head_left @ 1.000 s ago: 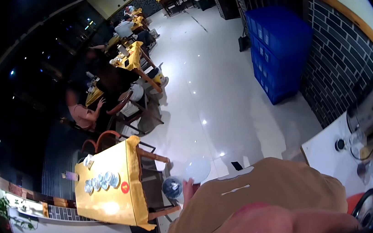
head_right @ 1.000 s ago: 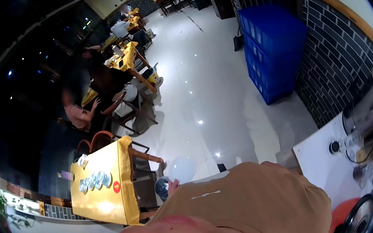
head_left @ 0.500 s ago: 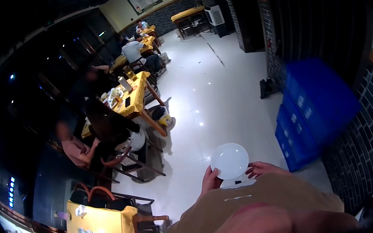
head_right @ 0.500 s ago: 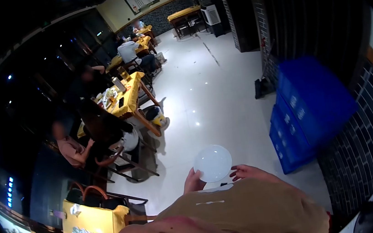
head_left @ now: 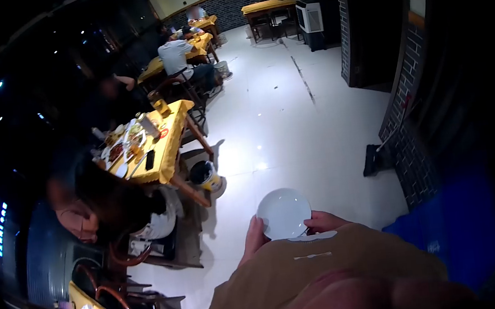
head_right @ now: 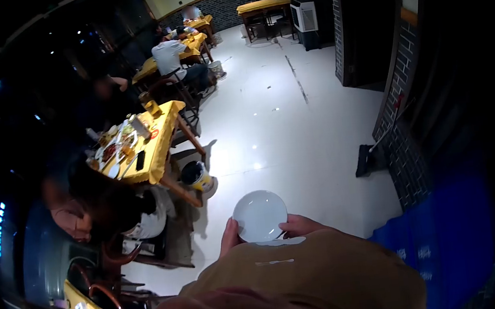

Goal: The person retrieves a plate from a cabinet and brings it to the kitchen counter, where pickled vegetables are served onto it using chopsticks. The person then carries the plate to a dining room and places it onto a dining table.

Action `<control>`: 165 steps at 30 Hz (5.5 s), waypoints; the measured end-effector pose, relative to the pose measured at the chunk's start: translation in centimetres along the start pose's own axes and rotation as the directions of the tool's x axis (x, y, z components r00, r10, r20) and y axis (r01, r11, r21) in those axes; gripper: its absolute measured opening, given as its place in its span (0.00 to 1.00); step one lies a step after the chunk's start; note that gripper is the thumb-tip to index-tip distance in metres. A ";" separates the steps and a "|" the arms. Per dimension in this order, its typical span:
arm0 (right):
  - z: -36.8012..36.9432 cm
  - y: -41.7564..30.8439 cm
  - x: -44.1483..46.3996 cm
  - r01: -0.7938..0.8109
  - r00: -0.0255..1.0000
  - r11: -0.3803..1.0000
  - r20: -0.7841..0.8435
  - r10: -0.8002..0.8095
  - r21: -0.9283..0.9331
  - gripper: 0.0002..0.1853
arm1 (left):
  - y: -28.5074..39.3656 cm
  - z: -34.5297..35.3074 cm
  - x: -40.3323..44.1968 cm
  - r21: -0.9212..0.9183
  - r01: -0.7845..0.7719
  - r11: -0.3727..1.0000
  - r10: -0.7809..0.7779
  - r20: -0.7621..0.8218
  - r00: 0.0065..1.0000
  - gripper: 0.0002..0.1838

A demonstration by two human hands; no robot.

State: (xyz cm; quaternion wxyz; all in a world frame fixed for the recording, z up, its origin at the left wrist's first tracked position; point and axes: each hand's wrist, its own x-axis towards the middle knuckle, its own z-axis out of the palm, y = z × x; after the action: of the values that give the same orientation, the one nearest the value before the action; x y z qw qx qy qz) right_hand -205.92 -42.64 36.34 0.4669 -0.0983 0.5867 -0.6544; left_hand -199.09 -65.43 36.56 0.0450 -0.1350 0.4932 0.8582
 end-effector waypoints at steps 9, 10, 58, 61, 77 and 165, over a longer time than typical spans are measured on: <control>-24.3 -14.0 7.2 0.250 0.915 0.958 -0.357 -0.188 0.138 0.18 | 6.9 14.3 34.2 0.153 0.225 0.962 -0.266 0.344 0.900 0.23; -27.5 -15.6 8.4 0.266 0.910 0.955 -0.362 -0.203 0.133 0.18 | 6.5 15.6 38.1 0.128 0.245 0.961 -0.276 0.372 0.887 0.23; -150.0 -93.9 90.7 0.323 0.940 0.921 -0.183 -0.287 0.217 0.16 | 33.6 57.4 192.3 0.032 0.224 0.974 -0.220 0.367 0.904 0.33; -158.6 -96.2 92.4 0.323 0.928 0.917 -0.270 -0.258 0.236 0.16 | 32.4 62.0 201.8 0.118 0.261 0.958 -0.286 0.396 0.872 0.33; -198.0 -107.0 78.1 0.641 0.376 0.752 -0.917 -0.133 0.154 0.18 | 19.7 109.3 241.1 0.552 0.368 0.749 -0.659 0.680 0.321 0.30; -411.2 -157.2 -45.9 0.501 0.265 0.608 -0.560 -0.785 -0.616 0.14 | -51.1 301.3 290.9 -0.273 -0.183 0.944 0.295 0.462 0.836 0.28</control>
State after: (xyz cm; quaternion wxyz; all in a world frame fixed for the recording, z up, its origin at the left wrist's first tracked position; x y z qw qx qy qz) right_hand -536.99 249.08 70.47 -0.1827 -0.1030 0.7283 -0.6524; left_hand -523.87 203.07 57.34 0.0470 0.1491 0.3810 0.9113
